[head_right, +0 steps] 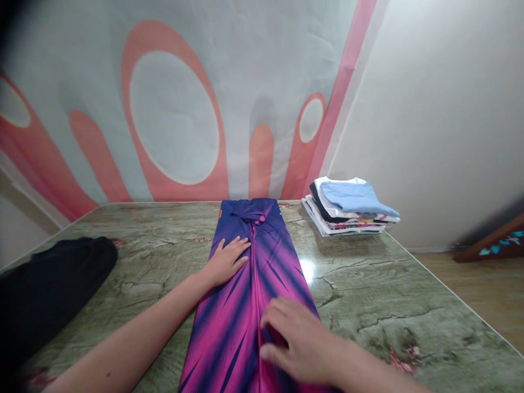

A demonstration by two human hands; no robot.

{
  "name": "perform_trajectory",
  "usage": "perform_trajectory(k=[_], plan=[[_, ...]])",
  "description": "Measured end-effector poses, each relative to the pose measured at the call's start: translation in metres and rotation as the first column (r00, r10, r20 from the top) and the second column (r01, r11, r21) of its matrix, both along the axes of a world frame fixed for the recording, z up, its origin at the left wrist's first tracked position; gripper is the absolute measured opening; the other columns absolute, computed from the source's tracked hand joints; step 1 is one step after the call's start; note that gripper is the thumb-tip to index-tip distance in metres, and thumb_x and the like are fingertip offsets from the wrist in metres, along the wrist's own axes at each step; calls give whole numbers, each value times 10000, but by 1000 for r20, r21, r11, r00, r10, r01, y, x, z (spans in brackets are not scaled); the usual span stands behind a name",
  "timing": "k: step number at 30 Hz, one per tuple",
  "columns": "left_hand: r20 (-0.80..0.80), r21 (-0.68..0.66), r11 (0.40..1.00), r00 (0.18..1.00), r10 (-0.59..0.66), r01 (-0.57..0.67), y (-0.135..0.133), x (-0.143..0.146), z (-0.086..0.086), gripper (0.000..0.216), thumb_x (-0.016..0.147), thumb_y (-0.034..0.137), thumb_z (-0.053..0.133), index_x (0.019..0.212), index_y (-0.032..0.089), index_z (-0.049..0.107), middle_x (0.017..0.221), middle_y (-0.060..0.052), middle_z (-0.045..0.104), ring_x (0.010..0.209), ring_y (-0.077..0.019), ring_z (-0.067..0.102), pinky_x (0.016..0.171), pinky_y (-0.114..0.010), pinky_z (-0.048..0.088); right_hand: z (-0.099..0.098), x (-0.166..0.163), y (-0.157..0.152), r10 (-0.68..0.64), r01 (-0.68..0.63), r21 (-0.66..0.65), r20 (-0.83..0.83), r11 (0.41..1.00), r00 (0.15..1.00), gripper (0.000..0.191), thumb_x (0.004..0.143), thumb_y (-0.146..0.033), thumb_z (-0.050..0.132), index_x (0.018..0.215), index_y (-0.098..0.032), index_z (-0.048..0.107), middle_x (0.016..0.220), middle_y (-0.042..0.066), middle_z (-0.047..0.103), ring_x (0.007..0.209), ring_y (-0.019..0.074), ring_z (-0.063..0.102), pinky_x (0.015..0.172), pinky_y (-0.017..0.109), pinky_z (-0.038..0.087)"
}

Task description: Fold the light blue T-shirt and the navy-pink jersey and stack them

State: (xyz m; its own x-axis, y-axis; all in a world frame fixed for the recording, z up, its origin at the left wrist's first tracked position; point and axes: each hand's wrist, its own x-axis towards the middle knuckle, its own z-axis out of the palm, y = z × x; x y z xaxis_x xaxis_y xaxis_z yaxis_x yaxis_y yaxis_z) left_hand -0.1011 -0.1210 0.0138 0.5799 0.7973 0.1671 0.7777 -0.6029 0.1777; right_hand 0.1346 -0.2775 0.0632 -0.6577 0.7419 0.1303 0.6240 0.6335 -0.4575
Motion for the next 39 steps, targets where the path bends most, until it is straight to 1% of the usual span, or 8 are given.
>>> perform_trajectory(k=[3, 8, 13, 17, 21, 25, 33, 39], plan=[[27, -11, 1000, 1000, -3, 3, -2, 2, 4, 405, 960, 353, 370, 1342, 264, 470, 1478, -64, 408, 1390, -260, 306, 1117, -572, 199, -17, 0, -45, 102, -103, 129, 12, 986, 995, 378, 866, -498, 574, 1108, -209, 551, 1021, 56, 638, 932, 206, 550, 837, 335, 428], [130, -8, 987, 978, -161, 163, -19, 10, 16, 346, 946, 291, 407, 1267, 263, 531, 1405, -55, 481, 1314, -213, 411, 1106, -441, 309, -40, 2, -58, 8, 13, 208, -98, 978, 995, 159, 934, -189, 443, 969, -196, 598, 887, 45, 647, 858, 185, 553, 782, 314, 426], [236, -51, 965, 942, -238, 257, -32, 17, 25, 284, 934, 320, 455, 1179, 261, 586, 1239, -44, 593, 1175, -197, 522, 1039, -361, 394, -24, 19, -36, -127, 129, 0, -168, 992, 978, 165, 943, -189, 456, 953, -210, 619, 873, 26, 645, 829, 151, 574, 751, 271, 451], [278, -31, 985, 948, -155, 170, -29, 19, 19, 381, 896, 313, 508, 1268, 228, 520, 1306, -86, 539, 1223, -229, 482, 1047, -397, 387, -12, 39, 7, -340, 351, 94, -120, 931, 933, 171, 925, -197, 475, 1008, -202, 625, 969, 56, 633, 920, 180, 583, 839, 328, 462], [257, 4, 997, 964, -76, 77, -25, 19, 8, 522, 899, 331, 497, 1383, 167, 385, 1397, -132, 453, 1315, -241, 395, 1082, -412, 351, -10, 46, 36, -338, 333, 138, 10, 933, 941, 182, 878, -214, 550, 1040, -196, 629, 1021, 62, 626, 981, 201, 568, 888, 348, 451], [188, 21, 998, 980, -56, 53, -26, 19, 1, 540, 927, 362, 454, 1419, 176, 333, 1440, -126, 413, 1349, -242, 359, 1096, -416, 326, -14, 51, 38, -374, 363, 103, 129, 926, 918, 147, 862, -178, 549, 966, -199, 651, 1004, 49, 625, 986, 196, 565, 892, 328, 434], [143, 36, 997, 988, -67, 62, -27, 20, 3, 496, 937, 377, 446, 1379, 159, 394, 1389, -122, 481, 1294, -243, 427, 1082, -398, 332, -10, 59, 31, -584, 587, 75, 260, 806, 769, 104, 840, -226, 543, 838, -211, 645, 886, 33, 636, 847, 186, 597, 689, 270, 395], [130, 56, 997, 989, -66, 59, -28, 21, 3, 487, 943, 382, 437, 1373, 156, 404, 1382, -119, 489, 1287, -239, 435, 1079, -391, 334, -8, 61, 42, -560, 593, -61, 261, 803, 786, 124, 742, -155, 524, 720, -207, 635, 737, -6, 639, 677, 139, 572, 595, 237, 322]])
